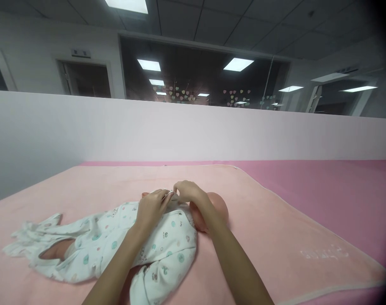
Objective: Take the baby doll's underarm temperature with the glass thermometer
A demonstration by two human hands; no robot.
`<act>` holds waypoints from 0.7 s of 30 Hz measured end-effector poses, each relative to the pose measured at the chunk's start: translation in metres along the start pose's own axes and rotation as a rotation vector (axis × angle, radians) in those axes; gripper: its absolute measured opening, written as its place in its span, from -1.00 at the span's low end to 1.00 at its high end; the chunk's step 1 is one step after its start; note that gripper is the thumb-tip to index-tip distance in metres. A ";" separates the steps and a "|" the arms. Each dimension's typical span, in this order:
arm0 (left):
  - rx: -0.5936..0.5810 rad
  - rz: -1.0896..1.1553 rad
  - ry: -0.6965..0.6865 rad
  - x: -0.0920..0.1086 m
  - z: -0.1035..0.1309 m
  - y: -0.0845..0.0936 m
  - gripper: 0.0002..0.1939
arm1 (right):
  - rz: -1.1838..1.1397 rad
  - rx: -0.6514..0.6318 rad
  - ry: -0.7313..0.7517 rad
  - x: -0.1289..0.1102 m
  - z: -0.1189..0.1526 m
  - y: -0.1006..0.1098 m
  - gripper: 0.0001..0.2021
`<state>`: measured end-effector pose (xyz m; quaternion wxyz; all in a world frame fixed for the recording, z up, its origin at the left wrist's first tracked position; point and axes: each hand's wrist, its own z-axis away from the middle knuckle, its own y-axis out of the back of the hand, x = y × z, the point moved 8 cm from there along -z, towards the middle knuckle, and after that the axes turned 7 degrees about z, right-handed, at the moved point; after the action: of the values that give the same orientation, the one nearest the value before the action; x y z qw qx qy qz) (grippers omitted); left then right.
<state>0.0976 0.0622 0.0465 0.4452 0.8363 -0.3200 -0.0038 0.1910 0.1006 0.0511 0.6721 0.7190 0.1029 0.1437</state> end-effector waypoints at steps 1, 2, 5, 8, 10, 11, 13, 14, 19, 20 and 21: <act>0.004 0.001 -0.006 0.000 0.000 0.000 -0.62 | -0.005 -0.006 0.013 0.000 0.003 0.002 -0.67; 0.008 0.002 -0.012 0.001 0.001 -0.001 -0.62 | -0.006 -0.008 0.016 0.001 0.004 0.004 -0.71; 0.016 0.004 -0.042 0.005 0.001 -0.001 -0.61 | 0.010 0.001 -0.014 0.002 0.003 0.003 -0.77; 0.015 0.010 -0.075 0.009 0.002 -0.001 -0.62 | 0.033 0.014 -0.051 0.004 -0.005 -0.004 -0.78; 0.013 0.016 -0.083 0.011 0.003 -0.002 -0.64 | 0.041 0.020 -0.065 0.005 -0.010 -0.009 -0.75; 0.014 0.020 -0.085 0.011 0.003 -0.002 -0.64 | 0.042 0.022 -0.071 0.005 -0.012 -0.011 -0.73; 0.011 0.034 -0.086 0.011 0.003 -0.003 -0.63 | 0.042 0.027 -0.079 0.005 -0.015 -0.014 -0.68; 0.005 0.046 -0.086 0.011 0.003 -0.004 -0.62 | 0.040 0.029 -0.084 0.004 -0.016 -0.015 -0.66; -0.118 0.110 -0.071 0.013 0.002 -0.011 -0.57 | -0.002 0.021 -0.111 0.005 -0.015 -0.016 -0.64; -0.167 0.124 -0.067 0.013 0.002 -0.013 -0.57 | -0.019 0.009 -0.114 0.006 -0.014 -0.016 -0.64; -0.220 0.140 -0.062 0.014 0.003 -0.016 -0.56 | -0.038 -0.007 -0.114 0.008 -0.012 -0.017 -0.66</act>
<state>0.1166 0.0588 0.0364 0.5230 0.7576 -0.3890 -0.0336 0.1946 0.1160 0.0350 0.6821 0.7215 0.0777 0.0901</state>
